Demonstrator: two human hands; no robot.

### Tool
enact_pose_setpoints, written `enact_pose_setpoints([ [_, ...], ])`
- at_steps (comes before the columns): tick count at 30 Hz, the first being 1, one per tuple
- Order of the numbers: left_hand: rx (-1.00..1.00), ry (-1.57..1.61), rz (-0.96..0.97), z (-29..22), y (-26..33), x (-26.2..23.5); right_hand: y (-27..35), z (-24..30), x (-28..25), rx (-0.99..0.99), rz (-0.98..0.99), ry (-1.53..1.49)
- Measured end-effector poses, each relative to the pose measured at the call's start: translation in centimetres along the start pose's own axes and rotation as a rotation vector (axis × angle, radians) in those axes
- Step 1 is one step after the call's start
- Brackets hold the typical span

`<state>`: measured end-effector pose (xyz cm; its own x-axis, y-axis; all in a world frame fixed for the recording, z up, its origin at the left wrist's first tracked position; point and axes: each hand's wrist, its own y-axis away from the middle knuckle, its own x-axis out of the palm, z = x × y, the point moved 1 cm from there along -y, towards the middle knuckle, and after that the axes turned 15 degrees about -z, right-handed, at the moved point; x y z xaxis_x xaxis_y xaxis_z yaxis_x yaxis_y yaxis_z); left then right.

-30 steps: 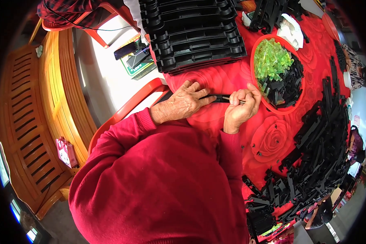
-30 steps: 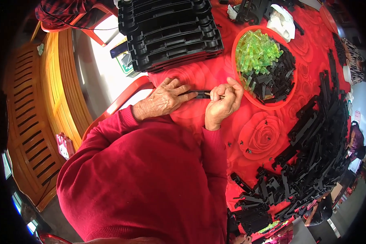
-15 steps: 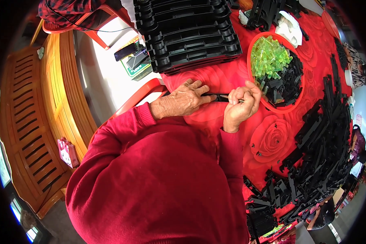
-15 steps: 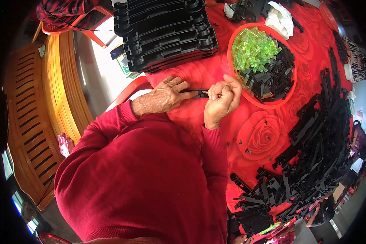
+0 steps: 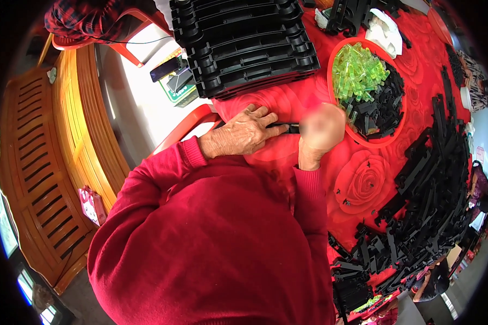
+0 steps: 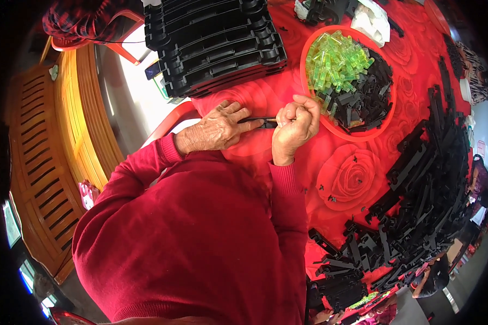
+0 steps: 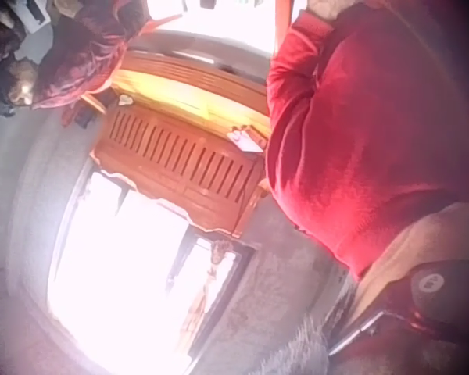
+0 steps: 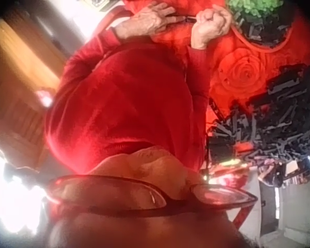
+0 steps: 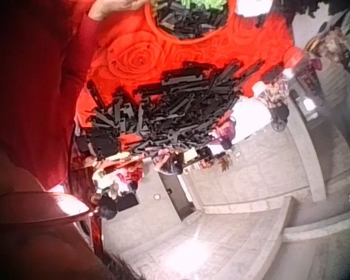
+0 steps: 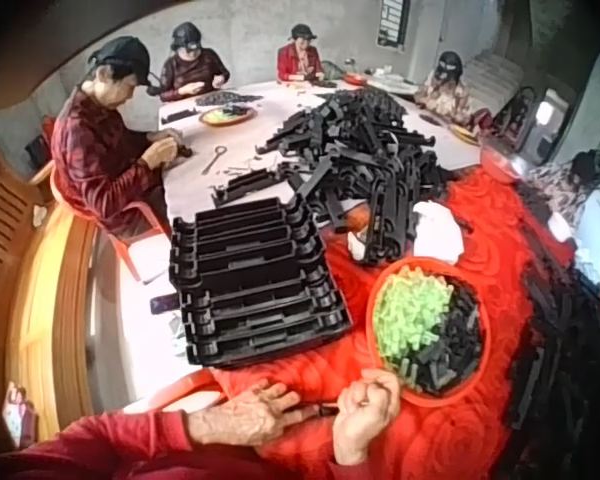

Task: The person assembles spirit level tools by taking green vials from a tray, inserting them into plastic housings by hand, and using a metal pin to press and secure the components into place.

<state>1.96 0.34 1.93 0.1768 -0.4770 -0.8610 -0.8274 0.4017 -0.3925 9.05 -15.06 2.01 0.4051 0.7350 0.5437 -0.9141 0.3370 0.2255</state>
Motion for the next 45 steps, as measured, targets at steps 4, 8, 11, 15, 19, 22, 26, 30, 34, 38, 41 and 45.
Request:
enact_pose_setpoints([
  [4, 0.013, 0.028, -0.011, 0.1, -0.2, -0.1, -0.3, -0.3, 0.1, 0.043, 0.002, 0.047],
  [8, 0.019, 0.039, -0.003, 0.1, -0.4, -0.2, -0.4, -0.5, 0.3, 0.030, 0.029, 0.074],
  [11, 0.006, 0.035, -0.006, 0.0, -0.3, -0.2, -0.5, -0.6, 0.3, 0.041, 0.040, 0.073],
  [15, -0.003, 0.071, -0.096, 0.4, 0.7, 0.6, -0.3, -0.3, 0.3, 0.030, 0.048, 0.029],
  [19, -0.060, 0.138, -0.289, 0.3, 1.2, 0.4, 1.1, 1.6, 0.1, -0.074, 0.085, -0.019],
  [22, -0.125, 0.119, -0.334, 0.4, 1.8, -0.6, 1.2, 4.4, -0.6, -0.212, 0.126, -0.070],
  [26, -0.260, 0.075, -0.332, 0.3, 3.3, -1.2, 1.2, 6.8, -1.6, -0.245, 0.084, -0.082],
  [30, -0.232, 0.055, -0.366, 0.7, 4.1, 0.5, 0.4, 6.5, -3.8, -0.281, -0.011, 0.073],
  [34, -0.281, 0.112, -0.368, 0.7, 4.2, 0.7, 0.7, 6.3, -4.2, -0.234, -0.098, 0.113],
  [38, -0.229, 0.124, -0.402, 0.5, 4.2, 0.3, 1.1, 5.9, -3.8, -0.224, -0.081, 0.075],
  [41, -0.113, 0.106, -0.452, -0.8, 4.1, -1.0, 1.1, 5.8, -4.2, -0.164, -0.118, 0.078],
  [45, -0.067, 0.100, -0.594, -2.0, 3.5, -3.5, 0.9, 5.5, -4.8, -0.124, -0.105, 0.024],
])
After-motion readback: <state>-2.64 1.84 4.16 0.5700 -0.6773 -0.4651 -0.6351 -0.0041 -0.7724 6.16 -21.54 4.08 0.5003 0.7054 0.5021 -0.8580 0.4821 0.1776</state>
